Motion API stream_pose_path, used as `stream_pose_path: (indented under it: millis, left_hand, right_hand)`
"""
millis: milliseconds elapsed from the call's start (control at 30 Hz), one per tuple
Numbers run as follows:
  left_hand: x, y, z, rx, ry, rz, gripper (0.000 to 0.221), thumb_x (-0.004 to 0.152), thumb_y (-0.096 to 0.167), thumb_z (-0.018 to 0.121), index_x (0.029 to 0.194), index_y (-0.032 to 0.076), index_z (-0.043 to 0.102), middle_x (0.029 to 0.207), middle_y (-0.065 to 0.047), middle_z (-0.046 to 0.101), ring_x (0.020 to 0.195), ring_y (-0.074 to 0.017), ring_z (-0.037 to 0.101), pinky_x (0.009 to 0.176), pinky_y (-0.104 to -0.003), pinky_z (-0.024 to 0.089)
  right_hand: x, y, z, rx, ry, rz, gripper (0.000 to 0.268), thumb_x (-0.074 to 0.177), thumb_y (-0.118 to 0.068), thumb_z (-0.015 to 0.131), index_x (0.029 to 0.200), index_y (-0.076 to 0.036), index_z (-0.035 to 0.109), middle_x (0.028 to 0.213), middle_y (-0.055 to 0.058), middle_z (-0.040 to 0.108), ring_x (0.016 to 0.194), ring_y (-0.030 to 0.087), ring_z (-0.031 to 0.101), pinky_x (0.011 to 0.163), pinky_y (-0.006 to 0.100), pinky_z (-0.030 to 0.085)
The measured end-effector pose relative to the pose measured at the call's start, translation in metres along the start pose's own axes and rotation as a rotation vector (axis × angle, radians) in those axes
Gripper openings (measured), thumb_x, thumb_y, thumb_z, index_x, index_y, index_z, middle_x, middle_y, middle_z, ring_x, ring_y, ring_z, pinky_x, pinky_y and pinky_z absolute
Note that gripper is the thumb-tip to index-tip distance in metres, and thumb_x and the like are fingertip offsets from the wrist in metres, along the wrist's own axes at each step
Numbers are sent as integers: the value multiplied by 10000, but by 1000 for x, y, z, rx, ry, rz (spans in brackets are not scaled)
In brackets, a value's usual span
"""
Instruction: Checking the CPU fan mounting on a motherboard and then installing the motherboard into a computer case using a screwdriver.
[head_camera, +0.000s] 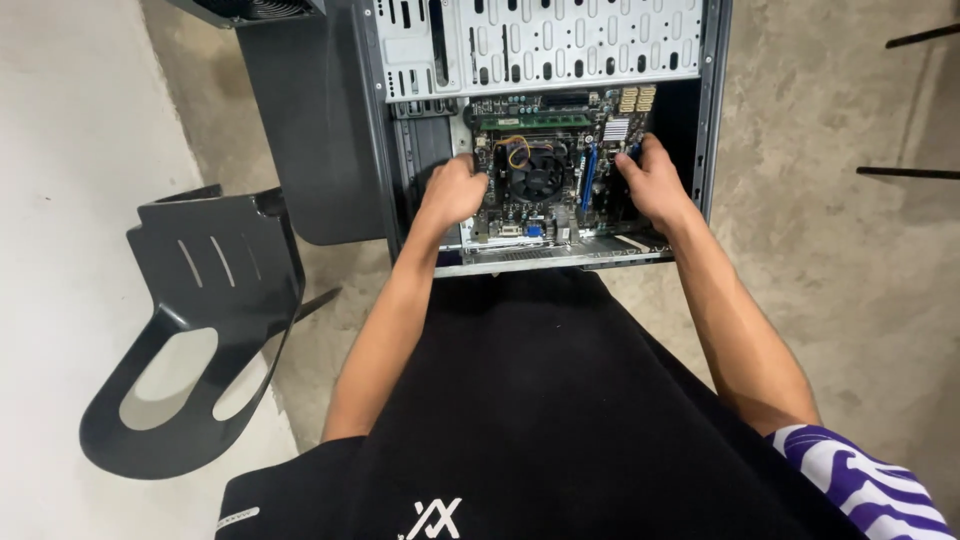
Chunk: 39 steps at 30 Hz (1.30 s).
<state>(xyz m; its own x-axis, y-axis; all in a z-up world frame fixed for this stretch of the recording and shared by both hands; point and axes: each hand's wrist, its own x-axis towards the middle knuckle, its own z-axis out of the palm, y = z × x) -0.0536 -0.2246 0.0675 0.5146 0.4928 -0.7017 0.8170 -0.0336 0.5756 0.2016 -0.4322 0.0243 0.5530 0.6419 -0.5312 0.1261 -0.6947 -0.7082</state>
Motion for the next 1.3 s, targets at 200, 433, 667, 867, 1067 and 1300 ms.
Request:
stream_pose_path:
  millis: [200,433,667,867,1067,1300]
  left_hand:
    - [-25,47,-29,-7,-108,-112,674,901,337,545,1444,-57,482,1328,-346,605,1306,-484,557,1086,-599,434]
    - [69,-42,26,78,-60,-202,531,889,388,587,1189,-31,714,1165,-274,712,1173,-441,665,979,-539,541]
    - [14,26,-16,-6,12,-258,623,958,195,604,1486,-11,345,1292,-336,641,1221,-494,633,1030,-583,532]
    - [76,-47,25,120,54,-242,509,844,262,830,1227,2,618,1152,-267,705,1115,-473,685,912,-547,596]
    - [73,-41,13,73,16,-261,363,830,193,835,1115,49,664,1209,-249,675,1172,-450,668,957,-529,579]
    - [78,-25,1,108,-82,-362,373,853,188,835,1153,82,641,1243,-185,638,1176,-386,649,925,-472,565]
  right_hand:
    - [23,-8,16,-200,-64,195,759,958,-396,768,1504,-2,418,1334,327,594,1276,502,559,1002,624,476]
    - [37,-15,28,-360,-161,242,638,944,-306,711,1424,-133,328,1299,337,613,1229,508,600,1009,601,494]
    - [47,5,44,-373,-128,255,585,941,-227,723,1406,-86,397,1236,337,645,1182,506,632,951,594,529]
    - [45,0,43,-332,-51,118,555,817,-169,856,1279,-27,584,1179,285,658,1171,480,634,941,567,544]
    - [48,12,40,-403,-4,46,470,806,-163,869,1196,-2,662,1060,229,676,1079,462,675,861,561,584]
    - [53,19,35,-444,33,-27,542,757,-164,879,1233,-11,669,1056,187,671,947,371,696,797,474,582]
